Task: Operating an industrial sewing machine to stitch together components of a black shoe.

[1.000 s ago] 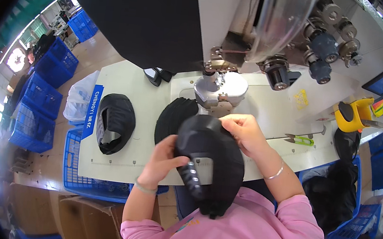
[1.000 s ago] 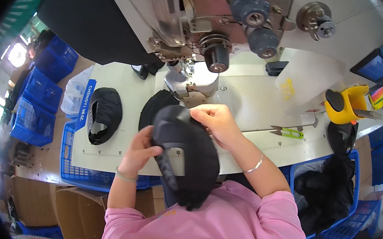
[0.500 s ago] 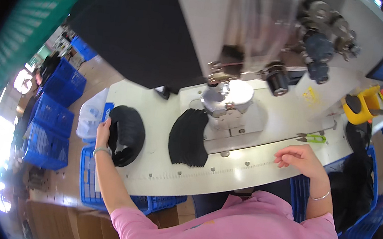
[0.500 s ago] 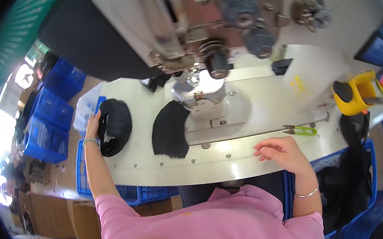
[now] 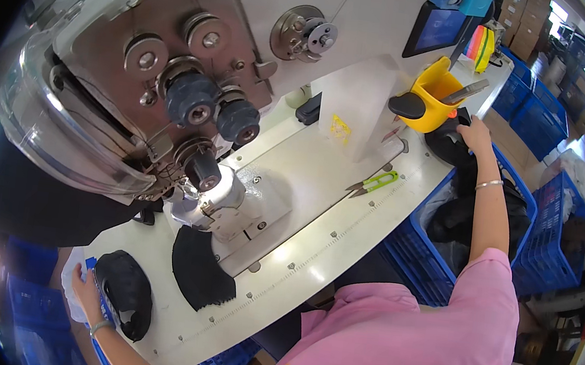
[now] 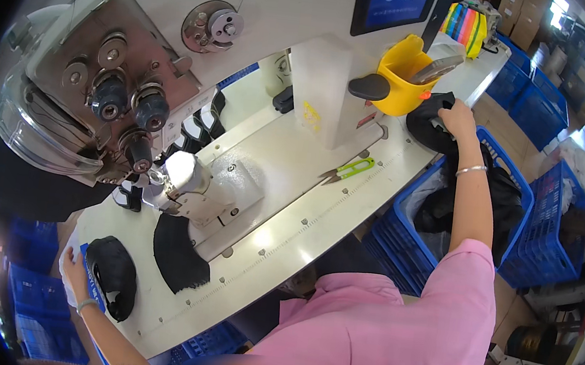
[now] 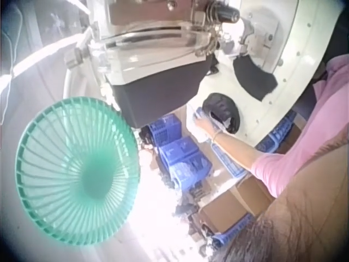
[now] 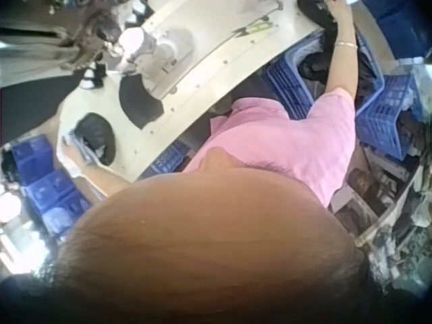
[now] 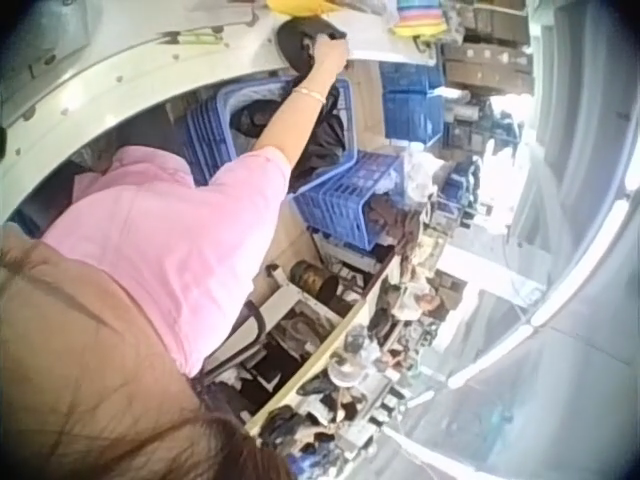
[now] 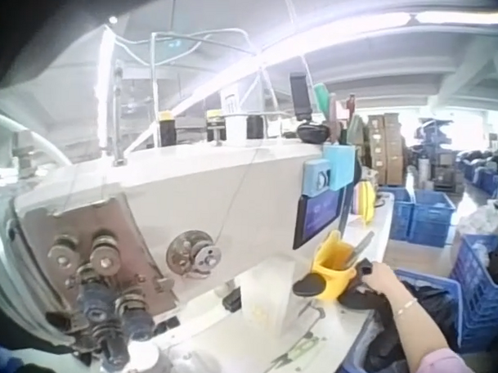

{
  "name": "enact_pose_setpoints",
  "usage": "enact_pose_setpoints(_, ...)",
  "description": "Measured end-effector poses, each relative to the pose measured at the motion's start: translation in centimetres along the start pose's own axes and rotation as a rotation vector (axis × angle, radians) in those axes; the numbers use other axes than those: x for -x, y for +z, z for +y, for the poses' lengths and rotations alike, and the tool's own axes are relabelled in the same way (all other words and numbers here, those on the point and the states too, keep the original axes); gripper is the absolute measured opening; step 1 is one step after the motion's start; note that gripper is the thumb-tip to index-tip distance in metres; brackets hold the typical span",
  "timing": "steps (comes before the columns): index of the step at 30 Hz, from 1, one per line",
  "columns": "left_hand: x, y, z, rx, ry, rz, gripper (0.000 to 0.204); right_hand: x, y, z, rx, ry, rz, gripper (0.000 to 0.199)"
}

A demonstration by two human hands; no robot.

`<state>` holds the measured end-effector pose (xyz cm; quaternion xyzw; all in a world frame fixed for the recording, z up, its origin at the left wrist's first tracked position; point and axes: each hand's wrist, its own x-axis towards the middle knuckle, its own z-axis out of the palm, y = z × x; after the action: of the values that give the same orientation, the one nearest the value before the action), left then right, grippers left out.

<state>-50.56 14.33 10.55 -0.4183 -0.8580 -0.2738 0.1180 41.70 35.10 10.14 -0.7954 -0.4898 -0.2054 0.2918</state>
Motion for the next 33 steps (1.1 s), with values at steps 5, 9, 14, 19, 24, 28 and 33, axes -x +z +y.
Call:
enact_pose_setpoints(5,4.7,-3.3,10.1,0.262,0.214,-0.153,0.038,-2.0,2.2,2.3,0.035,0.086,-0.472,0.032)
enact_pose_setpoints(9,6.9,-3.9,14.9,0.302,0.222,-0.241,0.035,-0.6,0.6,-0.9,0.062,0.022,-0.307,0.019)
enact_pose_setpoints(14,8.9,-1.7,20.0,0.369,0.320,-0.335,0.030,-0.9,-1.4,-3.0,0.095,-0.035,-0.292,0.032)
enact_pose_setpoints(19,11.2,0.9,22.3,0.511,0.364,-0.559,0.029,-2.3,-2.3,-1.5,0.044,-0.148,-0.505,0.030)
enact_pose_setpoints(24,12.4,1.6,22.4,0.518,0.340,-0.578,0.032,-1.1,-4.5,5.0,-0.392,0.102,-0.171,0.035)
enact_pose_setpoints(28,14.5,2.9,24.4,0.372,0.557,-0.448,0.050,3.8,-4.5,8.4,-1.303,0.524,0.196,0.046)
enact_pose_setpoints(33,18.0,5.4,26.4,0.072,0.588,-0.327,0.053,10.4,-10.2,-1.9,-1.233,-0.144,0.195,0.038)
